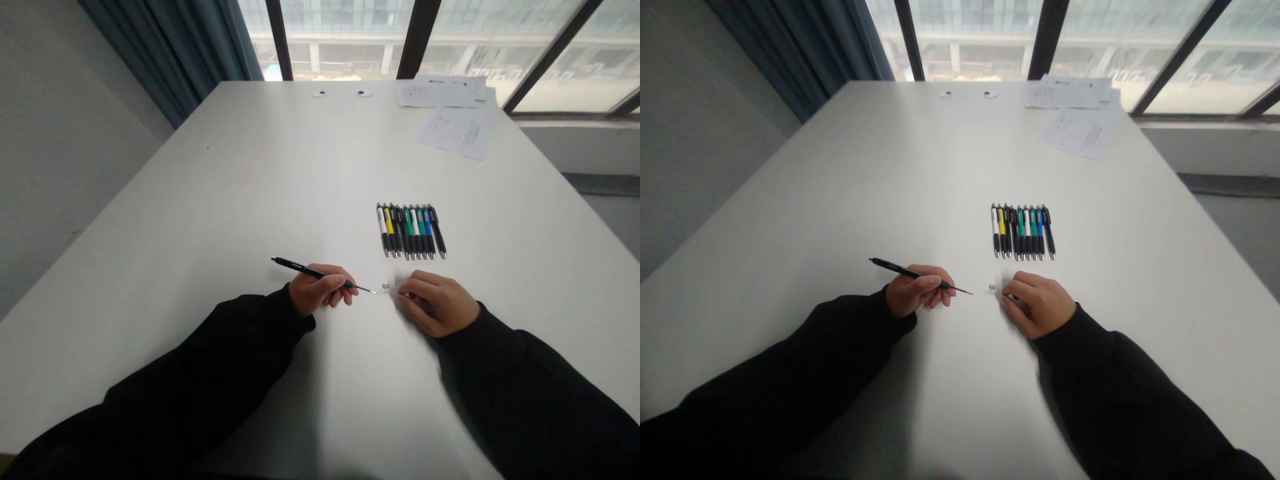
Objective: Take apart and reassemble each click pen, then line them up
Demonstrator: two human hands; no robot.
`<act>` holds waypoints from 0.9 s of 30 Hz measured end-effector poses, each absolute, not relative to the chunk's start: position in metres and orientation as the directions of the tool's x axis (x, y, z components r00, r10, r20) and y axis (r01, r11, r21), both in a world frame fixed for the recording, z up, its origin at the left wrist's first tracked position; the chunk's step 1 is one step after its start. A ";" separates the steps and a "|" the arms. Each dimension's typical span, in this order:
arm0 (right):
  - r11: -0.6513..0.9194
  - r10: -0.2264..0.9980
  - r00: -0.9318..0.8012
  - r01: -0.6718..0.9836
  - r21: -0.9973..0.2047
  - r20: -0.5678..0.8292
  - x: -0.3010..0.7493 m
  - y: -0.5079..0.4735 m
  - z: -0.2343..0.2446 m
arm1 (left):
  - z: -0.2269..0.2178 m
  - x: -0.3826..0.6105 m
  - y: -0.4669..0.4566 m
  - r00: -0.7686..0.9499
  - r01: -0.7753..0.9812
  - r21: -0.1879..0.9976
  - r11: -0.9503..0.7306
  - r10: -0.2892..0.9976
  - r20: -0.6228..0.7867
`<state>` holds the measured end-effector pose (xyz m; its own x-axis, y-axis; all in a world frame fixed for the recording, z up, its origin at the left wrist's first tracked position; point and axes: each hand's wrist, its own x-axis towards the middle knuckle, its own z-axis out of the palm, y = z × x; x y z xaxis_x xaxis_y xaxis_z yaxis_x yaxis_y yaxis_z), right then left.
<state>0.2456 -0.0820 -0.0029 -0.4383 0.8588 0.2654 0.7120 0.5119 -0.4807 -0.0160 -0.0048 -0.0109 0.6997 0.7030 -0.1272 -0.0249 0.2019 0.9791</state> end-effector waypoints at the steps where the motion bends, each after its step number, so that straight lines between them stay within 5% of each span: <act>1: 0.510 0.860 -0.445 0.734 -0.448 0.249 0.246 -0.081 -0.004 | -0.011 -0.016 -0.005 0.699 -0.019 0.979 0.205 0.703 -0.134; 5: 0.490 0.871 -0.433 0.782 -0.384 0.231 0.245 -0.081 -0.006 | -0.009 -0.015 -0.005 0.691 -0.017 0.975 0.224 0.708 -0.150; 15: 0.429 0.903 -0.357 0.787 -0.443 0.240 0.245 -0.081 -0.007 | -0.010 -0.015 -0.004 0.699 -0.024 0.971 0.238 0.699 -0.154; 20: 0.465 0.877 -0.263 0.677 -0.570 0.403 0.233 -0.088 0.007 | -0.007 -0.014 -0.005 0.737 -0.023 0.981 0.193 0.666 -0.114; 27: 0.509 0.860 -0.278 0.527 -0.681 0.427 0.210 -0.096 0.013 | -0.006 -0.013 -0.008 0.784 0.024 0.996 0.087 0.616 -0.073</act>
